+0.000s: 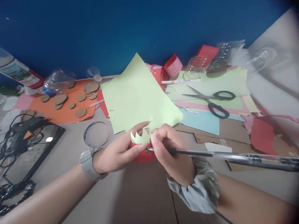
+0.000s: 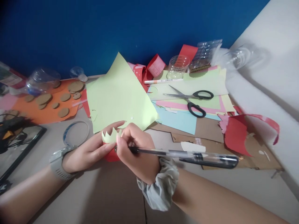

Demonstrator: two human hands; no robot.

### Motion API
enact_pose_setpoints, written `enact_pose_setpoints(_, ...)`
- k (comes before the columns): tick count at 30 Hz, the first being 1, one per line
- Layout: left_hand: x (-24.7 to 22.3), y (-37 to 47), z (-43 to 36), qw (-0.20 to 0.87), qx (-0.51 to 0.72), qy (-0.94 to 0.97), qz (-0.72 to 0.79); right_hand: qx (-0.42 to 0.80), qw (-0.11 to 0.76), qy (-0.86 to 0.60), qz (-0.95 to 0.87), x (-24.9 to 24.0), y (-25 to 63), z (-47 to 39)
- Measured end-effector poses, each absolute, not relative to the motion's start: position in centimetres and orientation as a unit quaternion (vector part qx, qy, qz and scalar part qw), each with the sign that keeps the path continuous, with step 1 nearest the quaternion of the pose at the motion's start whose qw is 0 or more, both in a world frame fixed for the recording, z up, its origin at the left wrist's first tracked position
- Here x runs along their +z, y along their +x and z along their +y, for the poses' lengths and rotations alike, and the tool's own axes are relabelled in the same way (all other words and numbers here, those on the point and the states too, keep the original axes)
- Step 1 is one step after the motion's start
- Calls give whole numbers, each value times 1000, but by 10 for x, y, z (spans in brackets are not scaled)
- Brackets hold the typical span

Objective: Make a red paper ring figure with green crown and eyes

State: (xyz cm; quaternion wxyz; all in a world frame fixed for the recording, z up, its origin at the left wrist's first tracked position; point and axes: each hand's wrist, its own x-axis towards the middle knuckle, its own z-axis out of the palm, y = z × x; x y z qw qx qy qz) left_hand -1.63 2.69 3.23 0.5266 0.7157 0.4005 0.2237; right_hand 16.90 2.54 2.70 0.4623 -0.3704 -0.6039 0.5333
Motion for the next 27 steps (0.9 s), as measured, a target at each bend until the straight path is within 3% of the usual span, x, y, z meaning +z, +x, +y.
enact_pose_setpoints(27, 34, -12, 21, 555, 233, 676, 425, 522, 485, -354, -606, 26, 171, 25)
